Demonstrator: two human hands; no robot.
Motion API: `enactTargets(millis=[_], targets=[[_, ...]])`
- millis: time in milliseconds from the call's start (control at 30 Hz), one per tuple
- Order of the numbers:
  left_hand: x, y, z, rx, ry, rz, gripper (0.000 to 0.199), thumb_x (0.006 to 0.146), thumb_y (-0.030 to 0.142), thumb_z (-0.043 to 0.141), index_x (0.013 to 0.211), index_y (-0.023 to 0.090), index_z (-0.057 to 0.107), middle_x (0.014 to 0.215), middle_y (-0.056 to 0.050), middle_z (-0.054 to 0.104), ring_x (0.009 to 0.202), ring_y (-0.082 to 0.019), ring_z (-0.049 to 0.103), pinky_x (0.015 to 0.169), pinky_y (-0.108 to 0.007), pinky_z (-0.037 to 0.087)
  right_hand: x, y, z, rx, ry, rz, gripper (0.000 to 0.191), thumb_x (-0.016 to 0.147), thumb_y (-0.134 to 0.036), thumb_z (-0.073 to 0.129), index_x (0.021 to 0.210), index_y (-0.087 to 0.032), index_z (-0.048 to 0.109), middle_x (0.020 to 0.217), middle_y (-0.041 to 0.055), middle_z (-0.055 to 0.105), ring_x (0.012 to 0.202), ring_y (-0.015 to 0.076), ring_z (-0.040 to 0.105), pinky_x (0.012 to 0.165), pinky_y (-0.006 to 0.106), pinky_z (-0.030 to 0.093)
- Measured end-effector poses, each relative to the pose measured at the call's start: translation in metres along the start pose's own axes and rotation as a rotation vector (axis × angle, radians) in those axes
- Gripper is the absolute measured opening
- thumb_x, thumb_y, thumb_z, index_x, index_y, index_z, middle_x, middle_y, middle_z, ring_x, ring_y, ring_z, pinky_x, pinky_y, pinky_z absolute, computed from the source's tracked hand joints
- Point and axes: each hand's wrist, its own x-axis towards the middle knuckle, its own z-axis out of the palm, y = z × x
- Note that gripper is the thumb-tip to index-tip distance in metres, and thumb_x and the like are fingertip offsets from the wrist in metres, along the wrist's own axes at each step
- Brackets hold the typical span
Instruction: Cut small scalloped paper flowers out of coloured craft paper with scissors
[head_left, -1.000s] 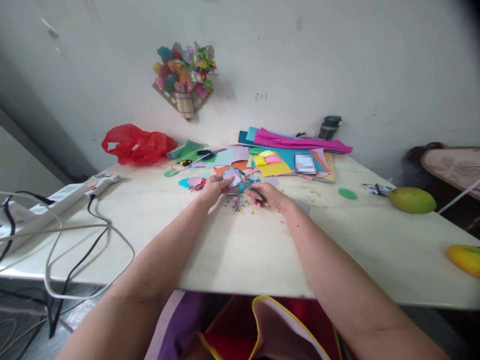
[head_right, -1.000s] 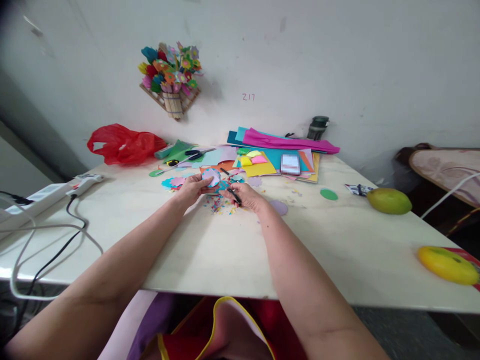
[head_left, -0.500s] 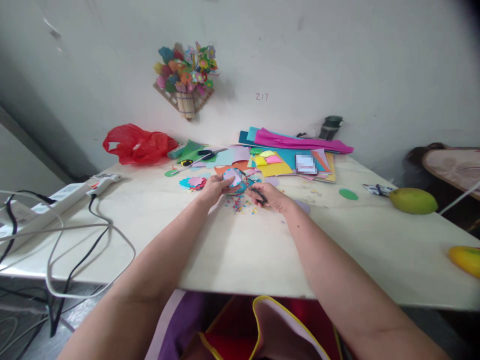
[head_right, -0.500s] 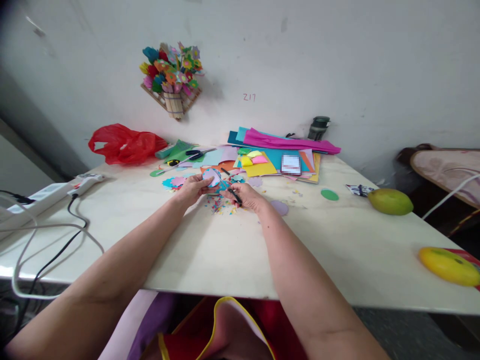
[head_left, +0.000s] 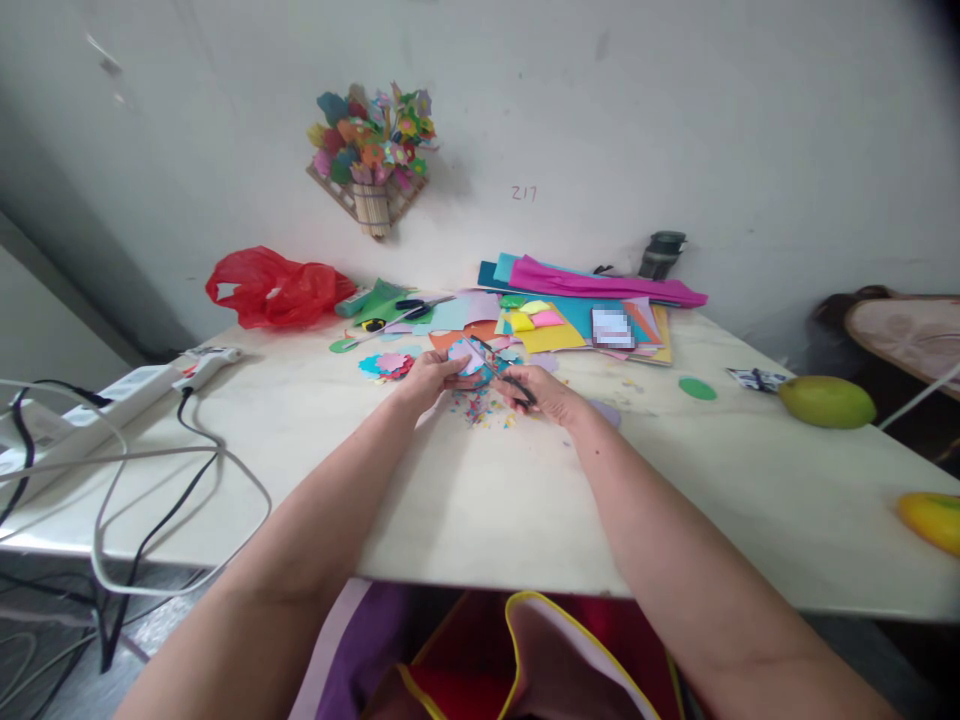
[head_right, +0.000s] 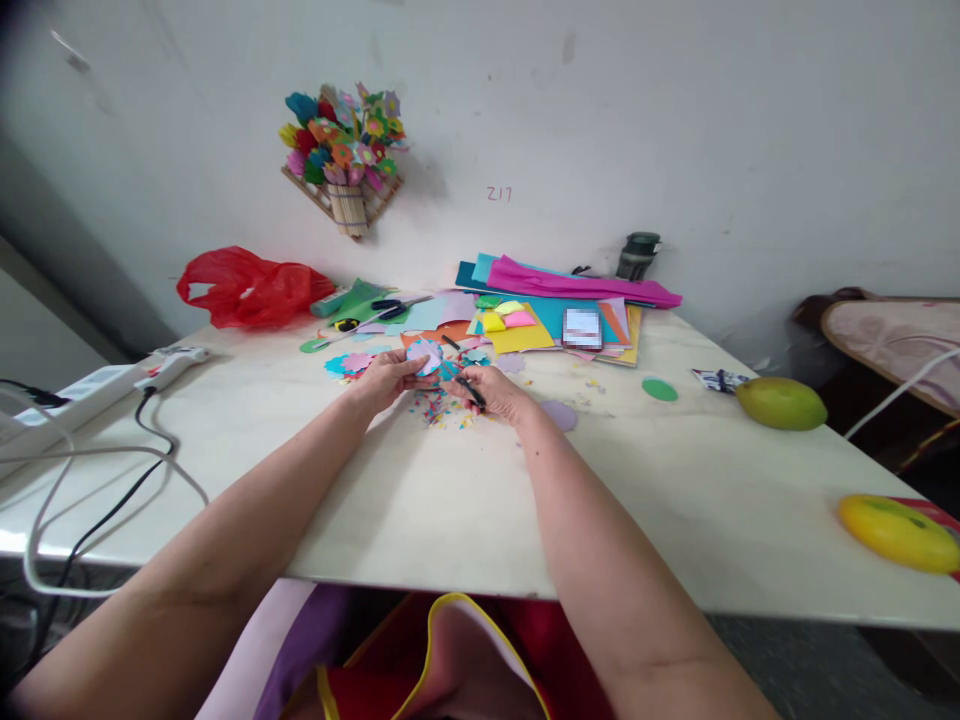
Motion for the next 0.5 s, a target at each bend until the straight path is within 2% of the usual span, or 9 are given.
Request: enactTargets(millis=[500], targets=[[-0.0008,0.0037,-0.0016,-0.006,-0.013,-0.014,0.023,0.063,0.023,0.079,0.076,0.008,0.066,0.065,-0.007,0.069,0.06,-0.017,0.067,0.065,-0.029,0.055,0.0033,0.0041,-0.0005,0.0,0.004,0.0,0.033,0.061,-0.035,0.076,0.076,-0.015,0.055,0.049,-0.0056,0.051,0.038,0.0039,0.039,0.035,0.017,0.027]])
